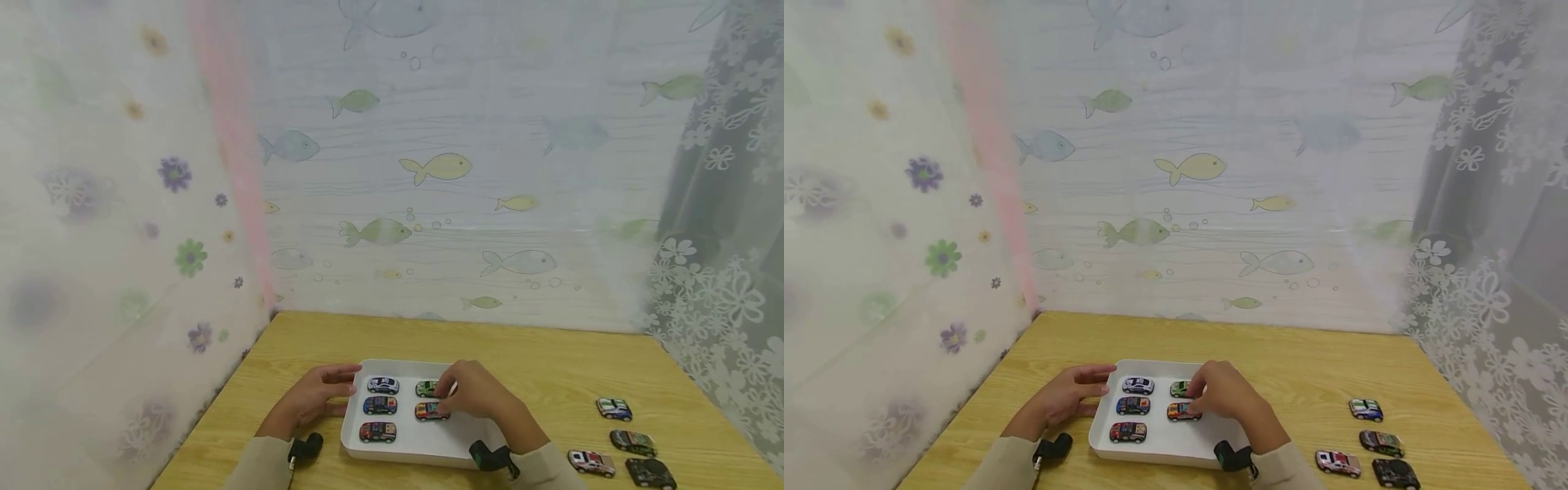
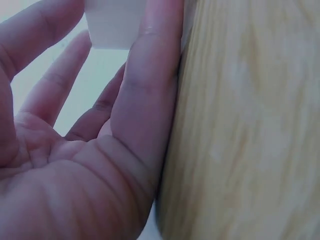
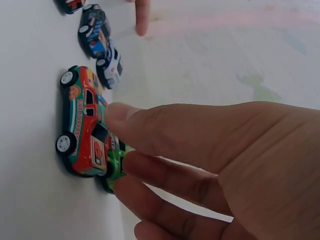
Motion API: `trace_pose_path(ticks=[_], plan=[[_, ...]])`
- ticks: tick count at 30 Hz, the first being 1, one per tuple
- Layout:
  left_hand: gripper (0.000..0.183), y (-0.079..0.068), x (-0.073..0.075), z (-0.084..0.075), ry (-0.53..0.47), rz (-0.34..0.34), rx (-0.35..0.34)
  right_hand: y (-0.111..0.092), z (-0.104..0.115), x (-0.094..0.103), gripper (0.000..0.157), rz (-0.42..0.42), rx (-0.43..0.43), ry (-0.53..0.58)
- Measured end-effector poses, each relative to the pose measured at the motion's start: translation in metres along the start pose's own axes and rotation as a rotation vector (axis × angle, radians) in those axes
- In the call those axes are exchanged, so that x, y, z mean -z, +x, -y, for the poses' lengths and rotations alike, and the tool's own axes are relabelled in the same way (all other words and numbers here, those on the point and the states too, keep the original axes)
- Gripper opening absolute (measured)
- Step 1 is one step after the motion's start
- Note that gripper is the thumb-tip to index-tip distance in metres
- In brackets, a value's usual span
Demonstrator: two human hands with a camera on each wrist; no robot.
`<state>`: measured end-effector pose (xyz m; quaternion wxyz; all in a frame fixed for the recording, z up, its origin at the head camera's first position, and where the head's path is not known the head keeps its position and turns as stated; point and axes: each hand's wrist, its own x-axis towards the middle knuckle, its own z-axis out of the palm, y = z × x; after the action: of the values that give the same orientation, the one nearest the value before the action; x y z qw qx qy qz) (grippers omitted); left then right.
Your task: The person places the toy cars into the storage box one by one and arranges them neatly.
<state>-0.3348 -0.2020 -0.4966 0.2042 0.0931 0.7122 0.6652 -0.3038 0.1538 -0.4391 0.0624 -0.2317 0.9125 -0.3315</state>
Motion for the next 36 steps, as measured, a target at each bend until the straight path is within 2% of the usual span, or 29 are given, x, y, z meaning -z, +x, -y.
trace_pose_path(ticks=[4, 11, 15, 24, 32, 36], plan=[[0.064, -0.001, 0.000, -0.001, 0.071, -0.001, -0.012, -0.004, -0.004, 0.006, 0.015, -0.015, 0.029, -0.007], [0.066, -0.004, 0.000, -0.010, 0.286, -0.019, -0.043, -0.017, -0.013, 0.026, 0.016, -0.037, 0.071, -0.044], [0.065, -0.004, 0.000, -0.011, 0.298, -0.019, -0.043, -0.031, -0.022, 0.035, 0.015, -0.065, 0.084, -0.067], [0.060, -0.003, -0.005, -0.013, 0.313, -0.054, -0.062, -0.068, -0.052, 0.052, 0.007, -0.200, 0.106, -0.080], [0.058, 0.003, -0.005, -0.008, 0.333, -0.105, -0.062, -0.101, -0.071, 0.072, 0.013, -0.198, 0.012, -0.121], [0.059, 0.004, -0.008, -0.008, 0.316, -0.125, -0.050, -0.119, -0.082, 0.082, 0.016, -0.194, 0.002, -0.145]])
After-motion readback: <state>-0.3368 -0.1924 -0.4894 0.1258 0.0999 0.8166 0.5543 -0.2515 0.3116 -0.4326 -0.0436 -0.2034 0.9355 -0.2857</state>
